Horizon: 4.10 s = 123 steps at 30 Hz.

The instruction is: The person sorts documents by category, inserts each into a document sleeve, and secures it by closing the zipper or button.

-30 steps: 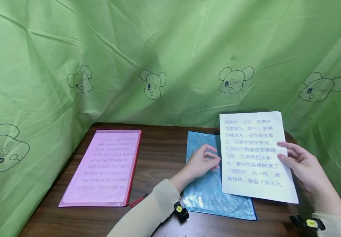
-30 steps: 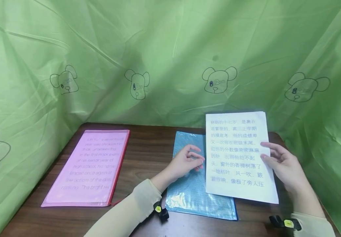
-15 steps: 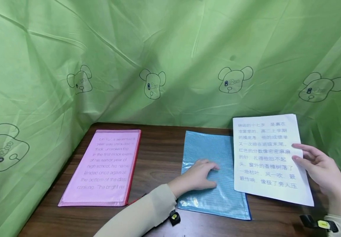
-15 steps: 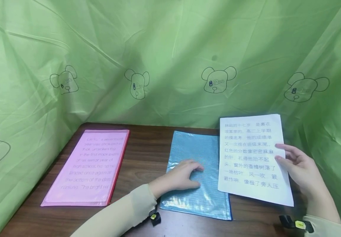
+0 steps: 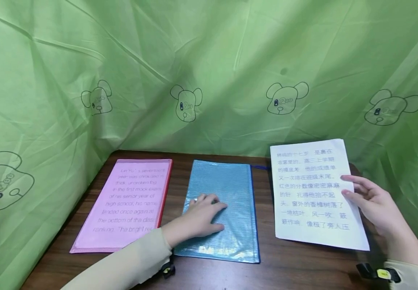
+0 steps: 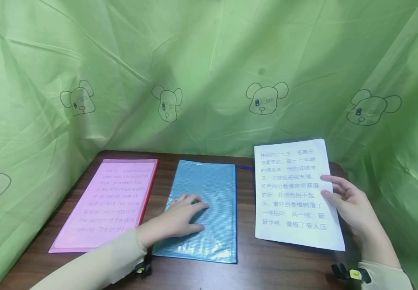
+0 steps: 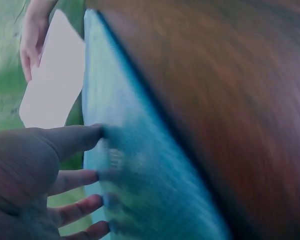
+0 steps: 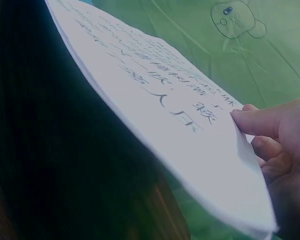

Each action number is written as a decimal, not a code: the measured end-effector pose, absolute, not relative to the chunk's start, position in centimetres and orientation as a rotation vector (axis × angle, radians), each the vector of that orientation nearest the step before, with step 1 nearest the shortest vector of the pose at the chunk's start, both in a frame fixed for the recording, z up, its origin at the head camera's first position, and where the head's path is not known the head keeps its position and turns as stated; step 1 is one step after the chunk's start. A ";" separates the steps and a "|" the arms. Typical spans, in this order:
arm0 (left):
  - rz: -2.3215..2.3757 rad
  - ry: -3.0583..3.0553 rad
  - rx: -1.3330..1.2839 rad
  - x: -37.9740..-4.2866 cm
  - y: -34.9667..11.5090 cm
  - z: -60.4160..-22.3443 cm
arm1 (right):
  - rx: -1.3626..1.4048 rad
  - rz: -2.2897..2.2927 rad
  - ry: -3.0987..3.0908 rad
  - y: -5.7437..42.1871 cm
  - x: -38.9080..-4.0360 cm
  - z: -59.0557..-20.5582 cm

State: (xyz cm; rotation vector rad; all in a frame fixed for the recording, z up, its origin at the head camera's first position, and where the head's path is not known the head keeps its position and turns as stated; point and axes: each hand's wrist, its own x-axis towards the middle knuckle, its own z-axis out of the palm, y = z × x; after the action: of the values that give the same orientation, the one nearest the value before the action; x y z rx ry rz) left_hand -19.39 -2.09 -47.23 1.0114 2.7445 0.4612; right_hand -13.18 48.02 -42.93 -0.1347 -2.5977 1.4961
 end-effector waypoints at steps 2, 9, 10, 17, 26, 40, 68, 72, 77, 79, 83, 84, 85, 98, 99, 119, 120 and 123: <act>0.484 2.746 1.002 -20.0 -3.0 -47.2 | -0.148 1.490 -2.607 47.8 -13.2 -42.9; 0.472 2.746 1.058 -21.8 -2.9 -47.3 | -0.180 1.443 -2.638 47.0 -13.4 -42.8; 0.472 2.750 1.061 -22.0 -2.4 -47.2 | -0.185 1.444 -2.637 47.0 -13.4 -42.7; 0.780 2.815 1.092 -21.5 3.7 -47.8 | -0.212 1.445 -2.626 47.5 -13.0 -42.6; 0.683 2.796 1.018 -20.3 7.6 -49.5 | -0.222 1.446 -2.645 47.5 -13.0 -42.8; 0.830 2.761 0.889 -20.5 7.4 -49.4 | -0.216 1.459 -2.673 47.2 -13.2 -43.1; 0.994 2.760 1.088 -20.8 8.3 -49.2 | -0.185 1.499 -2.698 47.2 -13.1 -43.1; 1.205 2.675 0.961 -21.0 7.8 -48.6 | -0.200 1.552 -2.697 47.2 -13.1 -42.9; 1.367 2.638 0.903 -21.1 7.6 -48.0 | -0.183 1.768 -2.629 47.1 -13.1 -42.5; 1.402 2.653 0.906 -21.1 7.5 -48.0 | -0.160 1.911 -2.556 46.9 -13.1 -42.5; 1.446 2.675 0.917 -21.3 7.2 -48.1 | -0.148 2.176 -2.406 47.0 -12.9 -42.2; 1.446 2.685 0.921 -21.4 7.2 -48.1 | -0.148 2.216 -2.386 47.1 -12.8 -42.1; 1.447 2.692 0.923 -21.4 7.2 -48.2 | -0.144 2.239 -2.379 47.1 -12.7 -41.9; 1.448 2.701 0.885 -21.5 6.9 -48.0 | -0.045 2.359 -2.404 45.3 -13.0 -41.6; 1.449 2.699 0.889 -21.5 6.9 -48.0 | -0.047 2.345 -2.410 45.1 -13.1 -41.7; 1.411 2.681 0.940 -21.0 7.2 -47.8 | -0.240 1.713 -2.584 39.4 -14.6 -43.7; 1.404 2.680 0.945 -21.0 7.2 -47.8 | -0.239 1.707 -2.586 39.4 -14.6 -43.7; 1.372 2.679 0.959 -21.0 7.1 -47.8 | -0.246 1.720 -2.572 39.5 -14.6 -43.4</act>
State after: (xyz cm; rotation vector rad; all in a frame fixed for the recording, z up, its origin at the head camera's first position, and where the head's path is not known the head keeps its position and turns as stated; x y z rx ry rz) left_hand -21.00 7.15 -47.82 0.9593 2.6791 1.3717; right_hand -14.57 39.46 -43.38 -0.2456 -2.5720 1.7203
